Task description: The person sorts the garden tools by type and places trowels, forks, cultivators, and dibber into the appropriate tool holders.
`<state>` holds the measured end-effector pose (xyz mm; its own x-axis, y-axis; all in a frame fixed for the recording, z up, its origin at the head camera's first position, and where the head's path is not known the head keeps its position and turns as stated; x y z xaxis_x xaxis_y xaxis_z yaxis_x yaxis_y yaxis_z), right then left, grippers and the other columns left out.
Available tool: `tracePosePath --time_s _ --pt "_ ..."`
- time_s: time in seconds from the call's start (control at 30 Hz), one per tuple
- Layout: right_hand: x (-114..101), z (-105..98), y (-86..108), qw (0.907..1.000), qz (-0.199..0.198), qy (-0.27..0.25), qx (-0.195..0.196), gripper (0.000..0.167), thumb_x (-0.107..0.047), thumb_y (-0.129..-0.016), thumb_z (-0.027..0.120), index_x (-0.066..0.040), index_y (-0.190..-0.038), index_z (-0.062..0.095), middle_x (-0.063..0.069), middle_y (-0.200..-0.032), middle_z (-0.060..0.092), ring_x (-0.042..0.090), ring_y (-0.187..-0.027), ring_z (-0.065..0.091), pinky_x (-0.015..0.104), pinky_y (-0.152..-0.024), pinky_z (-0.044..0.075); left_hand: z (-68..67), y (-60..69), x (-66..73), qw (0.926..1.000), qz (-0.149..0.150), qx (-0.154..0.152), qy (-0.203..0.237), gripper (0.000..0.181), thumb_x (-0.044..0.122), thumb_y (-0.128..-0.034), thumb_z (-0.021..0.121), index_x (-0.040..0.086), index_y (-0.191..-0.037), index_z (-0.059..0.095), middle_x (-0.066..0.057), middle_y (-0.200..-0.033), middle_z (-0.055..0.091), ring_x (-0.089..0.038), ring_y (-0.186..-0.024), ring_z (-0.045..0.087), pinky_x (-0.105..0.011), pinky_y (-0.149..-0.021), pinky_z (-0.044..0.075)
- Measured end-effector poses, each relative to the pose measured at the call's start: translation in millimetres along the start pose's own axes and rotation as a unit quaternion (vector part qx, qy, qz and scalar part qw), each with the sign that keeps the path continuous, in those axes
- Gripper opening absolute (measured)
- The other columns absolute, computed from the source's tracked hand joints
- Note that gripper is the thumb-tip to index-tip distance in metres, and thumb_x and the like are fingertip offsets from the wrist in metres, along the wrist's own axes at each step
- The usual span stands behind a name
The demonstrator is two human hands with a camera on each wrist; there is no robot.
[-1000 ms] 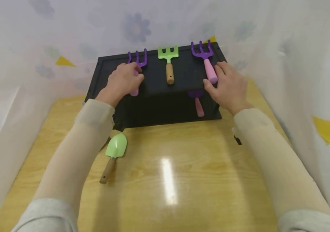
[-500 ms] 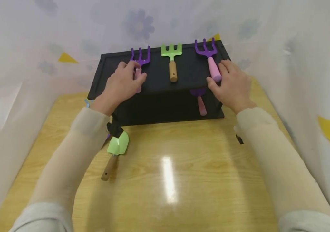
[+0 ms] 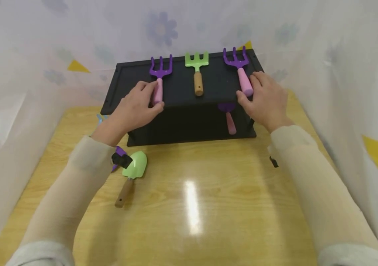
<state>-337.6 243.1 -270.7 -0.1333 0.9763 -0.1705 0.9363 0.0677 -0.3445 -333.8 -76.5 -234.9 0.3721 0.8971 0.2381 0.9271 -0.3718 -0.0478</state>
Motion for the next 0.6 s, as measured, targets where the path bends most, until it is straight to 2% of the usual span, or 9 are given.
tracePosePath --time_s 0.2,0.37,0.43,0.6 --pt "-1 -1 0.6 0.9998 -0.001 -0.004 0.018 0.067 -0.05 -0.1 0.036 -0.005 -0.149 0.043 0.013 -0.153 0.044 0.035 -0.14 0.043 0.069 -0.091 0.045 -2.5 3.1 -4.5 0.9987 0.023 0.025 0.038 0.06 0.033 -0.1005 0.047 0.005 -0.153 0.036 -0.017 -0.147 0.043 -0.029 -0.128 0.049 -0.043 -0.111 0.042" --pt "0 6 3.6 0.9999 0.006 -0.005 -0.007 0.068 -0.051 -0.1 0.034 -0.005 -0.15 0.04 0.014 -0.155 0.041 0.035 -0.141 0.04 0.069 -0.094 0.043 6.6 2.8 -6.4 0.9992 0.01 0.01 0.038 0.06 0.034 -0.1022 0.048 0.005 -0.153 0.035 -0.017 -0.148 0.045 -0.029 -0.132 0.047 -0.042 -0.114 0.04" --pt "0 6 4.5 0.9999 0.006 -0.006 -0.006 0.068 -0.05 -0.1 0.034 -0.005 -0.15 0.041 0.014 -0.154 0.041 0.037 -0.14 0.042 0.069 -0.092 0.044 9.1 2.3 -6.9 0.9991 0.006 0.013 0.04 0.06 0.036 -0.1026 0.049 0.005 -0.153 0.036 -0.017 -0.148 0.046 -0.029 -0.132 0.047 -0.042 -0.114 0.04" --pt "0 6 2.4 1.0 0.007 -0.006 0.001 0.067 -0.05 -0.1 0.034 -0.006 -0.15 0.041 0.013 -0.155 0.041 0.038 -0.139 0.043 0.069 -0.092 0.044 5.7 7.5 -11.6 0.9957 0.01 0.051 0.076 0.058 0.036 -0.1016 0.054 0.006 -0.15 0.041 -0.015 -0.144 0.048 -0.026 -0.127 0.05 -0.039 -0.111 0.042"
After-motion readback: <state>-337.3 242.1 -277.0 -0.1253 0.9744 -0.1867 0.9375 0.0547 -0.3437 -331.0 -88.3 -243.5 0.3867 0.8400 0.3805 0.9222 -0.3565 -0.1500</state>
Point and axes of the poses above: each hand's wrist, its own y-axis away from the middle knuckle, its own z-axis out of the palm, x = y × z, the point moved 9 cm from there along -y, towards the middle knuckle
